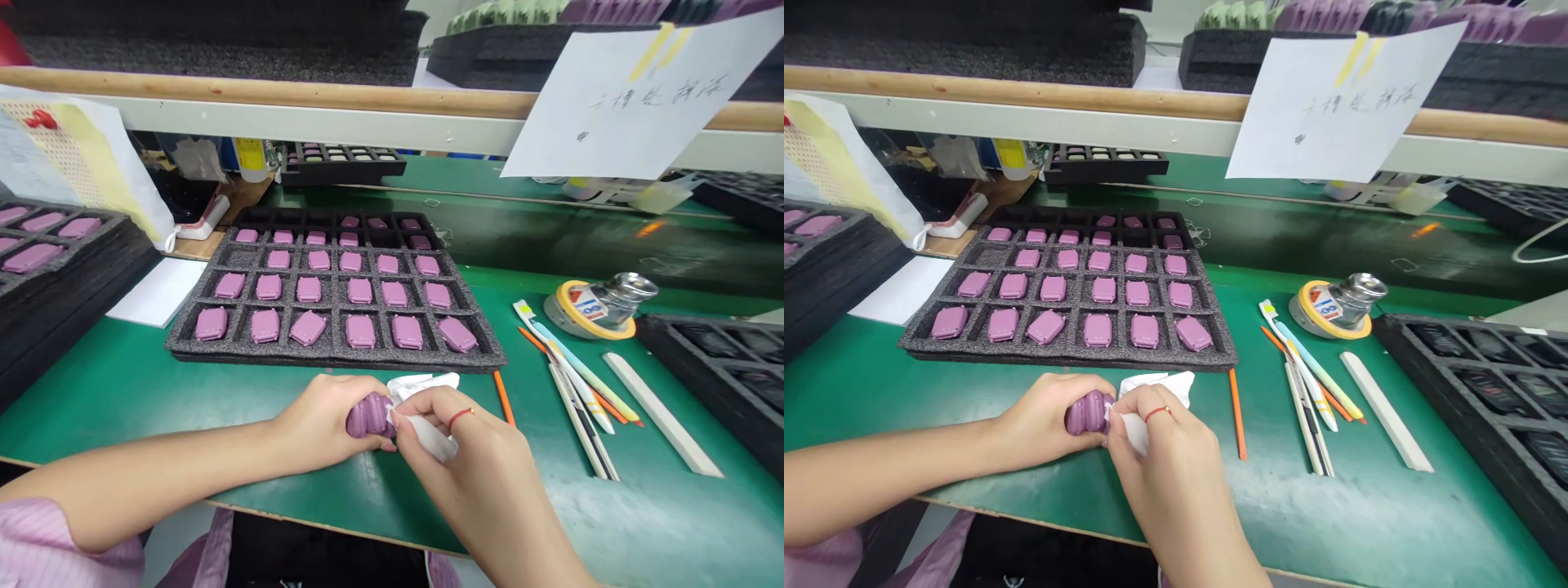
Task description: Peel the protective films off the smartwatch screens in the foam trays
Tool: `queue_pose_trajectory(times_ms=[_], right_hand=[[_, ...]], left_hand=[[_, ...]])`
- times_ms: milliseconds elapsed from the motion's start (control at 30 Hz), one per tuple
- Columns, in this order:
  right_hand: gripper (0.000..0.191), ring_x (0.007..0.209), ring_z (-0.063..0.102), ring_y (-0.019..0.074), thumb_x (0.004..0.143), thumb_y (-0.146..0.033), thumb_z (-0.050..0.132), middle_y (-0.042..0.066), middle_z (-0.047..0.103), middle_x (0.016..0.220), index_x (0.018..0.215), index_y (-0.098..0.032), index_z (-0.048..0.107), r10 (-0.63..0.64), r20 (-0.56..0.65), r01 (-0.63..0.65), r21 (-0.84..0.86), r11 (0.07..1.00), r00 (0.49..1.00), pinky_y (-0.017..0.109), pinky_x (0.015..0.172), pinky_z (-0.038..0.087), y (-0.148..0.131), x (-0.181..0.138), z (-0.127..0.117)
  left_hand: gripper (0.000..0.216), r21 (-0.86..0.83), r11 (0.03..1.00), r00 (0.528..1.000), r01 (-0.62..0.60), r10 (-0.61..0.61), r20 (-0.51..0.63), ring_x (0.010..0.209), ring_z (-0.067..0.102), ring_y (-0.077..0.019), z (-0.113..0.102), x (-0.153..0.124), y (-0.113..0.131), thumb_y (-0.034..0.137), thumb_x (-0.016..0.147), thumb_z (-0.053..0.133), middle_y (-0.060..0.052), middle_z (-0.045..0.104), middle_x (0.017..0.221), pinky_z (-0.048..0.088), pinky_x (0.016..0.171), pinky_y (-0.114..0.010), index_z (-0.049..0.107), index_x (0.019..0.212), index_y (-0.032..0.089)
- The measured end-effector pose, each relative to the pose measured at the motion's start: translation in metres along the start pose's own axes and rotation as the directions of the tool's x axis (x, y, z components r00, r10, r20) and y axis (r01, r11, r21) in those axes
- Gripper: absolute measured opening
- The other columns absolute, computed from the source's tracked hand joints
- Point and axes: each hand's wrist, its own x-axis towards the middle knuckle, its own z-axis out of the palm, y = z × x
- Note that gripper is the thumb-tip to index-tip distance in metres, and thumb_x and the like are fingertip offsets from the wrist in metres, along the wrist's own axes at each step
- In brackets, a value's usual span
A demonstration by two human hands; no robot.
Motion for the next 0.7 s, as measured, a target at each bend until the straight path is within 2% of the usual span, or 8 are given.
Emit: queue_pose_trajectory(times_ms=[133, 267, 400, 500, 600, 667, 700], right_hand=[[0.017, 0.061, 0.068, 0.0135, 0.092, -0.018, 0.051, 0.000, 0.072, 0.077, 0.080, -0.022, 0.062, -0.022, 0.067, 0.024, -0.024, 0.999, 0.998, 0.022, 0.051, 0.048, 0.000, 0.000, -0.001], [0.016, 0.065, 0.070, 0.0149, 0.092, -0.018, 0.050, 0.001, 0.072, 0.079, 0.082, -0.021, 0.062, -0.022, 0.000, 0.022, -0.039, 0.999, 1.000, 0.023, 0.053, 0.049, 0.000, 0.000, -0.002], [0.013, 0.062, 0.069, 0.0144, 0.092, -0.019, 0.053, 0.001, 0.072, 0.078, 0.083, -0.021, 0.062, -0.032, 0.077, 0.034, -0.031, 0.999, 0.997, 0.023, 0.053, 0.050, -0.001, -0.001, 0.002], [0.014, 0.066, 0.069, 0.0157, 0.091, -0.019, 0.052, 0.002, 0.071, 0.078, 0.083, -0.021, 0.063, -0.010, -0.024, 0.010, 0.015, 1.000, 1.000, 0.025, 0.060, 0.051, -0.003, 0.000, 0.006], [0.014, 0.071, 0.070, 0.0159, 0.092, -0.025, 0.055, 0.002, 0.073, 0.081, 0.084, -0.021, 0.066, 0.069, -0.016, -0.065, 0.195, 0.979, 0.997, 0.025, 0.067, 0.054, 0.003, 0.001, 0.002], [0.015, 0.075, 0.072, 0.0174, 0.090, -0.034, 0.061, 0.003, 0.074, 0.083, 0.087, -0.022, 0.068, 0.189, -0.016, -0.177, 0.277, 0.944, 0.982, 0.026, 0.070, 0.056, 0.016, 0.001, -0.010], [0.019, 0.076, 0.072, 0.0189, 0.088, -0.040, 0.063, 0.004, 0.075, 0.084, 0.088, -0.022, 0.069, 0.269, -0.054, -0.244, 0.275, 0.930, 0.962, 0.027, 0.071, 0.057, 0.026, 0.002, -0.017]], left_hand=[[0.030, -0.016, 1.000, 1.000, -0.007, 0.008, 0.015, 0.087, 0.069, -0.0191, 0.000, 0.000, 0.001, 0.034, 0.079, 0.083, -0.001, 0.074, 0.095, 0.049, 0.078, -0.026, 0.066, 0.099, 0.020], [0.031, -0.017, 0.999, 1.000, 0.028, -0.028, 0.011, 0.088, 0.070, -0.0203, -0.001, 0.000, 0.001, 0.033, 0.078, 0.082, -0.001, 0.074, 0.096, 0.050, 0.077, -0.027, 0.066, 0.101, 0.021], [0.031, -0.033, 0.999, 0.999, 0.001, 0.000, 0.038, 0.091, 0.070, -0.0209, -0.001, 0.000, 0.000, 0.032, 0.077, 0.083, -0.002, 0.074, 0.099, 0.050, 0.081, -0.028, 0.067, 0.101, 0.021], [0.033, -0.037, 0.999, 1.000, 0.018, -0.017, 0.011, 0.086, 0.069, -0.0203, -0.001, -0.001, -0.001, 0.031, 0.075, 0.085, -0.001, 0.074, 0.094, 0.049, 0.076, -0.026, 0.067, 0.100, 0.021], [0.034, -0.090, 0.996, 1.000, 0.028, -0.028, 0.011, 0.081, 0.068, -0.0173, -0.004, -0.001, -0.001, 0.027, 0.071, 0.089, 0.002, 0.074, 0.088, 0.047, 0.072, -0.024, 0.067, 0.096, 0.020], [0.034, -0.130, 0.991, 0.999, 0.035, -0.032, 0.025, 0.081, 0.068, -0.0162, -0.006, -0.002, 0.000, 0.023, 0.069, 0.090, 0.002, 0.074, 0.089, 0.047, 0.074, -0.023, 0.067, 0.094, 0.020], [0.035, -0.146, 0.988, 0.999, 0.040, -0.035, 0.036, 0.082, 0.069, -0.0162, -0.007, -0.002, 0.000, 0.022, 0.068, 0.091, 0.002, 0.074, 0.091, 0.048, 0.076, -0.023, 0.067, 0.094, 0.020]])
